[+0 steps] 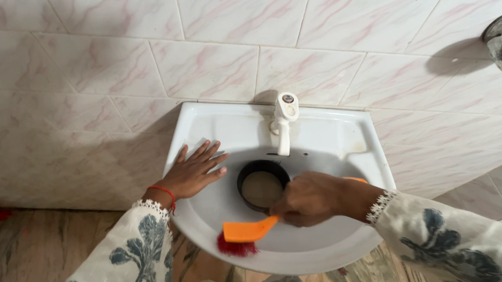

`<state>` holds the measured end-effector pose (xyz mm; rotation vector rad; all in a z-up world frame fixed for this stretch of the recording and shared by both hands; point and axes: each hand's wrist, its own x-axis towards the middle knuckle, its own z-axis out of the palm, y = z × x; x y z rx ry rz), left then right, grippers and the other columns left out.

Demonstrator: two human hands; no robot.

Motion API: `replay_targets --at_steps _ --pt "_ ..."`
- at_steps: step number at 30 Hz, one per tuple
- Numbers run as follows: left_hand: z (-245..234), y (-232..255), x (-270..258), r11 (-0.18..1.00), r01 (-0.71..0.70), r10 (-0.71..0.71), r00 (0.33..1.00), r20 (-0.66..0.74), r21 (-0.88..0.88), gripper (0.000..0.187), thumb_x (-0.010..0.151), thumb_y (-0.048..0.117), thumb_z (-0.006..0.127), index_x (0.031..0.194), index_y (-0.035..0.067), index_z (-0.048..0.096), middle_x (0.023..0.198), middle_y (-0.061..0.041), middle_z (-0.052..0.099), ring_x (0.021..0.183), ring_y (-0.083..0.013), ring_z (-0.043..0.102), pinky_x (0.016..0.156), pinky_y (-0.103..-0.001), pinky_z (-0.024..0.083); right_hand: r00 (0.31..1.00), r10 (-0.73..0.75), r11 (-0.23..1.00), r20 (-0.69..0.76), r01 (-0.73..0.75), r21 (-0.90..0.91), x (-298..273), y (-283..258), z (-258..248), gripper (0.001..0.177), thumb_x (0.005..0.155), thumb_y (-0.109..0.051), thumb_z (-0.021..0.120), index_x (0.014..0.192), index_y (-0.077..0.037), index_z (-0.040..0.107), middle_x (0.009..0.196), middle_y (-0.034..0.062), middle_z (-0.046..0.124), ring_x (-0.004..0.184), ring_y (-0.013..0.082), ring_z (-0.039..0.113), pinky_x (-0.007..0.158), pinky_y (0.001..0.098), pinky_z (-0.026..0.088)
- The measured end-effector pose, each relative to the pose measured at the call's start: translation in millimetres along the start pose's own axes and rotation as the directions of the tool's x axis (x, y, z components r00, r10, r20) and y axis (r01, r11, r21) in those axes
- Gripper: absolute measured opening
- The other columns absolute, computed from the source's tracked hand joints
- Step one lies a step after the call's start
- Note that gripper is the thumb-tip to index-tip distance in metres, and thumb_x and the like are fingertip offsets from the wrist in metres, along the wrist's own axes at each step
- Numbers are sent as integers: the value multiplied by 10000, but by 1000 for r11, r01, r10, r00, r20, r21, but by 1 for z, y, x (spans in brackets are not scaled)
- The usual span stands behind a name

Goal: The person scrubs the interior of a white bathroom sink using an orange-handled brush and a brown cloth. They repeatedly dip the brush into a black bowl of liquid and scrub the basin, faucet, and drain area.

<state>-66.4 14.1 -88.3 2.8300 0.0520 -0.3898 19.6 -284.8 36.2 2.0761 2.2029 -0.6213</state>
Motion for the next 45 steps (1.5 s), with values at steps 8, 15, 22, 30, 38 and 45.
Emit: replay_targets --at_steps 8,15,22,30,38,45 --pt "-5 -15 8 983 -62 69 997 34 -171 744 951 696 101 1602 362 242 1729 67 41 1593 -148 -65 1247 -511 -91 985 -9 992 -172 -13 -129 65 -13 5 240 922 -297 583 1044 -184 755 790 88 717 739 339 684 652 488 540" --pt "-7 -11 3 973 -83 89 996 15 -214 789 925 725 75 1605 361 240 1729 59 56 1589 -154 -59 1245 -509 -103 994 106 994 -24 -105 33 -7 -11 -5 274 913 -382 573 1021 -223 767 797 48 741 725 311 695 630 485 536" --pt "-38 2 -14 872 53 23 989 149 -487 912 842 789 -9 1590 376 310 1725 112 47 1576 -125 -105 1266 -453 -119 960 228 945 -164 -259 -201 100 -25 -7 258 941 -295 590 825 -160 777 778 114 716 731 344 695 634 476 556" --pt "-32 -3 -4 920 -13 65 991 121 -391 880 873 761 -25 1595 359 277 1726 81 44 1583 -107 -76 1256 -433 -107 990 115 991 78 -120 53 30 -4 -3 277 944 -347 554 899 -161 755 784 84 716 718 323 679 649 479 544" --pt "-19 -12 2 936 -45 81 993 90 -350 825 909 721 1 1575 358 327 1729 73 46 1590 -111 -56 1252 -463 -112 983 182 973 39 -185 134 59 -3 -8 272 880 -340 594 938 -158 787 887 77 750 831 309 685 745 463 547" --pt "-13 -7 1 976 -66 78 996 50 -208 785 931 704 37 1594 363 282 1721 51 17 1582 -142 -81 1232 -519 -106 978 124 955 169 -164 248 47 15 12 282 927 -355 575 935 -157 776 848 60 763 789 257 715 746 424 567"
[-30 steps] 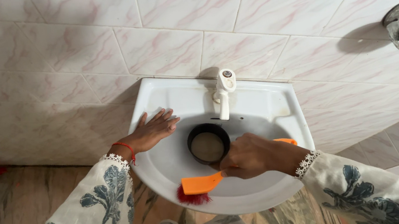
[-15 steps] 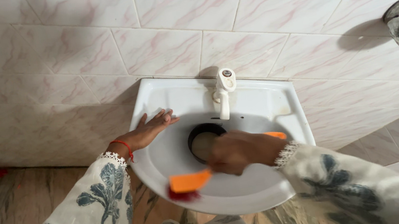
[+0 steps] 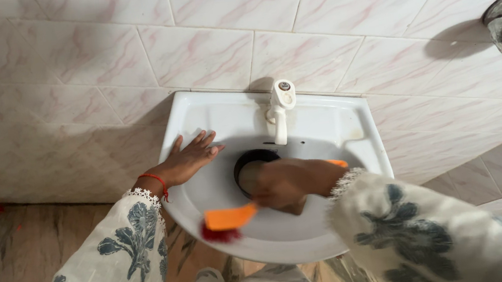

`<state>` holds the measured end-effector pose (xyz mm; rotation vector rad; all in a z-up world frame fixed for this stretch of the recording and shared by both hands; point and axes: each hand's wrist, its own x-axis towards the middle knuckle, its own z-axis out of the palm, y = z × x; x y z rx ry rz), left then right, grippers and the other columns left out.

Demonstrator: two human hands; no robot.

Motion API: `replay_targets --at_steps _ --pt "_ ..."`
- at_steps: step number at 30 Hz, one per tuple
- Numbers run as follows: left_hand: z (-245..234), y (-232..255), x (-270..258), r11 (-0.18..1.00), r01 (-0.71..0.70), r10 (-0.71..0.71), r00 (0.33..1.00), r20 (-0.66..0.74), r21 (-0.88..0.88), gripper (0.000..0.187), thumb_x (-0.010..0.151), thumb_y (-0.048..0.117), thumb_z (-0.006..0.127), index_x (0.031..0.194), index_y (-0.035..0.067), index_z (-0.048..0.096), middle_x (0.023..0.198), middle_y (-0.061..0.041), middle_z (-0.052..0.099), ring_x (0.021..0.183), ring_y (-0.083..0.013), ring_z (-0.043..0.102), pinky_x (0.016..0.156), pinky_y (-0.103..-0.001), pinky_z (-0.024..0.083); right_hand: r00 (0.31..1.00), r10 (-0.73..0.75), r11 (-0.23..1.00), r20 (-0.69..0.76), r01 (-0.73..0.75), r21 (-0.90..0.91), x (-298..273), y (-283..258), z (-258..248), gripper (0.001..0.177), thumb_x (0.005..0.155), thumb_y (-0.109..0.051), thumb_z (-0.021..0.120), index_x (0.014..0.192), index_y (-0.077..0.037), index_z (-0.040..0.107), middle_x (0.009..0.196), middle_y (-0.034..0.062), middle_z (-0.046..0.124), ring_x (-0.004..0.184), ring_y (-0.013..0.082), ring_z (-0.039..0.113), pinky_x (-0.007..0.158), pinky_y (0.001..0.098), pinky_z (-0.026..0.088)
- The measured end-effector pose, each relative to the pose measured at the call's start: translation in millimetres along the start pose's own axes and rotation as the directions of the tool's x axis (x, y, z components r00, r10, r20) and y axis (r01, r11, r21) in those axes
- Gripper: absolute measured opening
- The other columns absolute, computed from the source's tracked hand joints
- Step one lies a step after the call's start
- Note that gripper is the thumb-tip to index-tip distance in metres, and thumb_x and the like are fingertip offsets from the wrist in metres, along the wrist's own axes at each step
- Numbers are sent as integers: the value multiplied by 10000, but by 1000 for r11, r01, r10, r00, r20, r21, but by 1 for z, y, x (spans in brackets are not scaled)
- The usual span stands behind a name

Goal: The person scrubs the interior of a white bathroom sink using an orange-handled brush and a brown cloth. They repeatedly dip the brush into a black bowl of liquid and scrub the basin, faucet, and drain area.

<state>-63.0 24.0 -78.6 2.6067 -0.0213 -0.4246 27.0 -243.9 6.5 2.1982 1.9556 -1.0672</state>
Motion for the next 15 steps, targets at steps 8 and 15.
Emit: replay_targets --at_steps 8,15 --pt "7 -2 2 999 1 0 999 -35 41 744 953 672 44 1588 376 296 1723 57 40 1583 -141 -55 1238 -525 -103 989 -43 991 144 23 133 -33 13 -4 232 860 -290 610 933 -134 764 850 49 780 813 208 743 769 396 575" --pt "8 -3 2 998 11 -9 999 -45 56 745 945 692 71 1563 383 349 1724 74 55 1584 -128 -54 1237 -519 -109 995 37 995 -98 -46 -90 25 -15 -3 308 914 -351 601 949 -106 785 892 104 742 855 306 682 769 457 529"
